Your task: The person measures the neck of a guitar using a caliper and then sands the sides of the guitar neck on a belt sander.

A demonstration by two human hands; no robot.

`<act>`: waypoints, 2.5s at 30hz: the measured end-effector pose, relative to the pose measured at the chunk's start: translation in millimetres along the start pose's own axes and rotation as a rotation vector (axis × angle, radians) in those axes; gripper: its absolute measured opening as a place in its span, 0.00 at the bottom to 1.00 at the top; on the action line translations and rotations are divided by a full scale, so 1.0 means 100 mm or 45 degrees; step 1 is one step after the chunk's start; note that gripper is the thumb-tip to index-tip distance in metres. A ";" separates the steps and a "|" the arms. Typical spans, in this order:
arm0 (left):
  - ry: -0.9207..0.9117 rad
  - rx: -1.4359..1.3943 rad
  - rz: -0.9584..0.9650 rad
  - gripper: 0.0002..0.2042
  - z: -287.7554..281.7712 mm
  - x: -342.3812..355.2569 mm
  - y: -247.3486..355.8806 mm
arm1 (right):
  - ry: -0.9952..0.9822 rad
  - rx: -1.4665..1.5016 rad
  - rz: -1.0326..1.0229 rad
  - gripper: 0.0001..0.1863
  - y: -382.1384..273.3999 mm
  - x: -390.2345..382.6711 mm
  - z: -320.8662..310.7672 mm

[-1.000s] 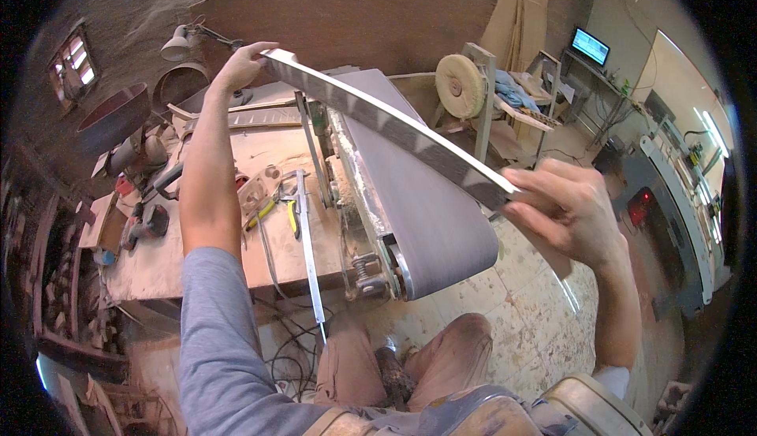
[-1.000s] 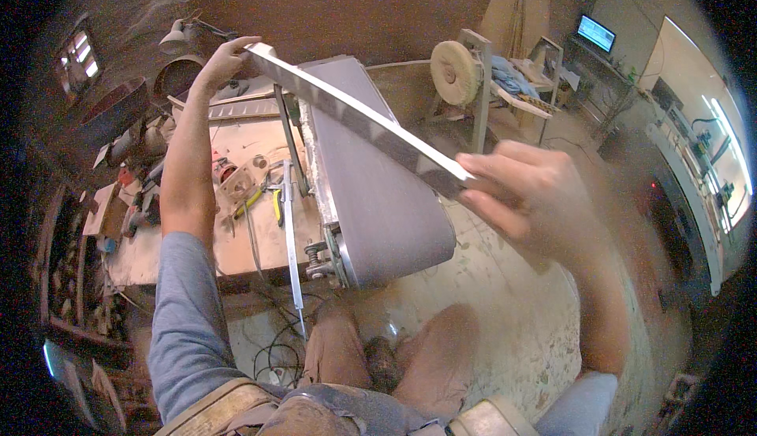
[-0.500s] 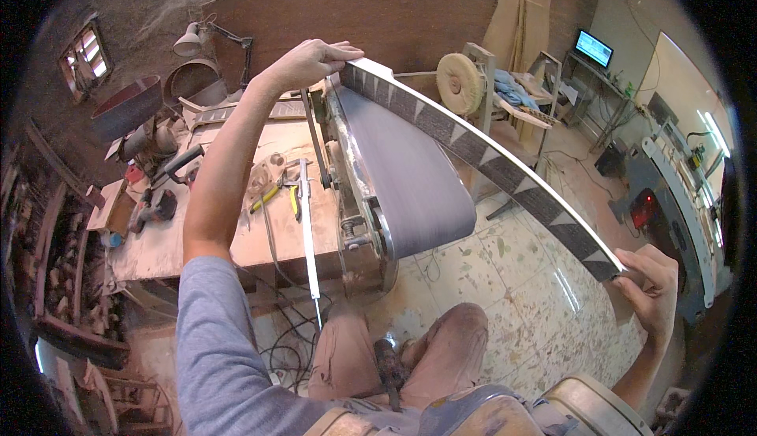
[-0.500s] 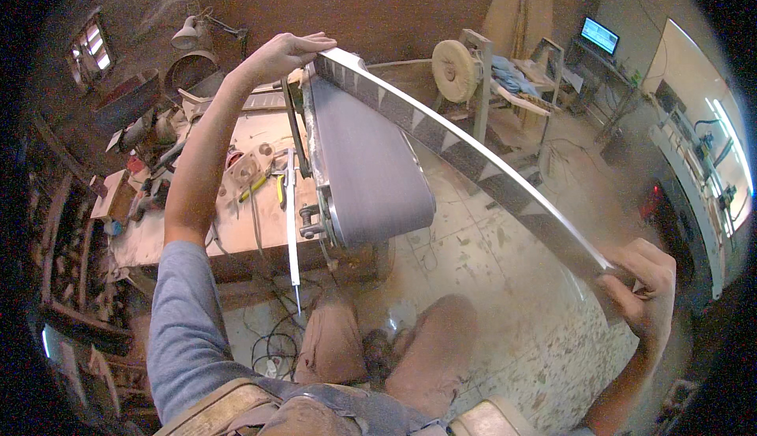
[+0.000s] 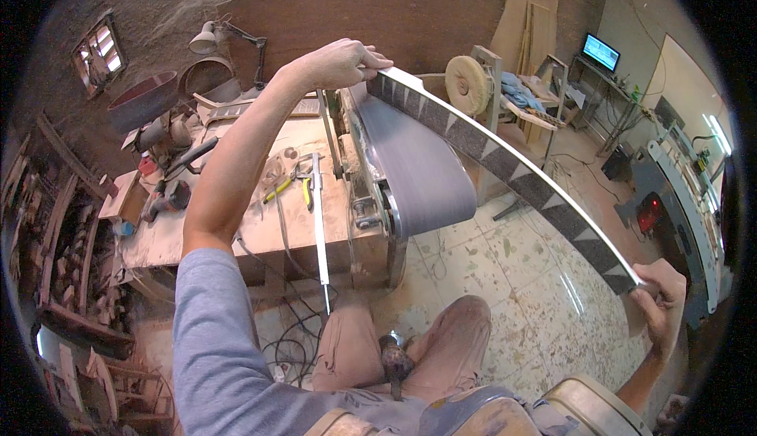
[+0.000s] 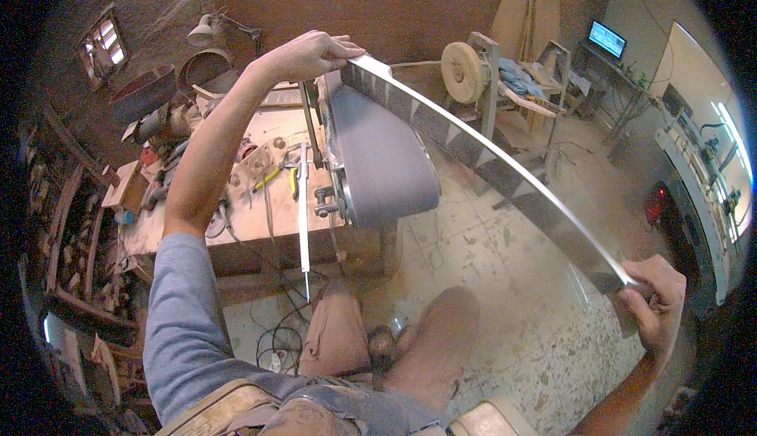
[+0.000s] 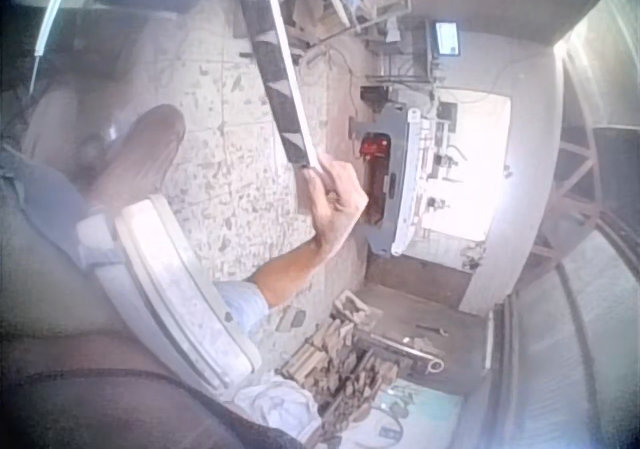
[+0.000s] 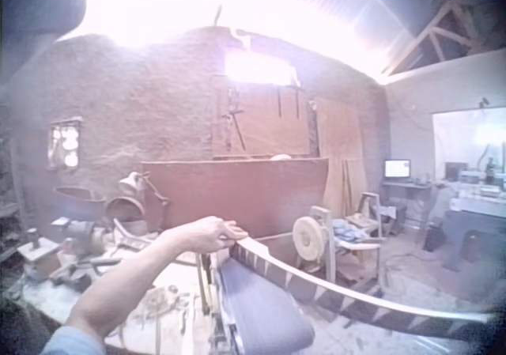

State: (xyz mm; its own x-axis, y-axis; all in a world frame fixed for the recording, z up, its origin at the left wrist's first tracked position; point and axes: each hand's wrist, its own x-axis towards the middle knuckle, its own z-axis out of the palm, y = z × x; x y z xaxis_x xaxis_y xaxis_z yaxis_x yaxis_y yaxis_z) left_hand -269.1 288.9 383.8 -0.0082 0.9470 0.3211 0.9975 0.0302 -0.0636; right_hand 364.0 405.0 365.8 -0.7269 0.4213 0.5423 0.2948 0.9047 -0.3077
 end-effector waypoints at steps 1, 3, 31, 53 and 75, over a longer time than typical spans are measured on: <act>-0.018 -0.138 -0.069 0.21 -0.05 -0.02 0.07 | 0.086 0.081 0.050 0.16 0.01 -0.06 0.04; -0.059 -0.409 -0.208 0.22 -0.17 -0.10 0.21 | 0.262 0.248 0.146 0.14 0.04 -0.23 0.18; 1.776 -1.909 -0.350 0.25 -0.28 -2.97 1.07 | -1.045 2.279 0.736 0.17 -2.34 -0.55 2.56; 1.742 -2.610 -0.401 0.17 0.09 -2.20 -0.06 | -0.702 2.351 -0.020 0.32 -3.31 0.30 1.50; 1.873 -2.549 -0.364 0.22 -0.09 -2.15 -0.01 | -0.689 2.368 -0.141 0.30 -3.22 0.46 1.46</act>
State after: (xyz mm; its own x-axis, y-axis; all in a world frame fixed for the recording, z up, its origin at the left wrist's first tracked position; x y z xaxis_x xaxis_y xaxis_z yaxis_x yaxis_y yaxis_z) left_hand -268.1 82.4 323.1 -0.9042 0.2470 0.3484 -0.1295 -0.9359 0.3275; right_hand 145.4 123.4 375.8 -0.8850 -0.0143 0.4654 -0.4171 -0.4199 -0.8060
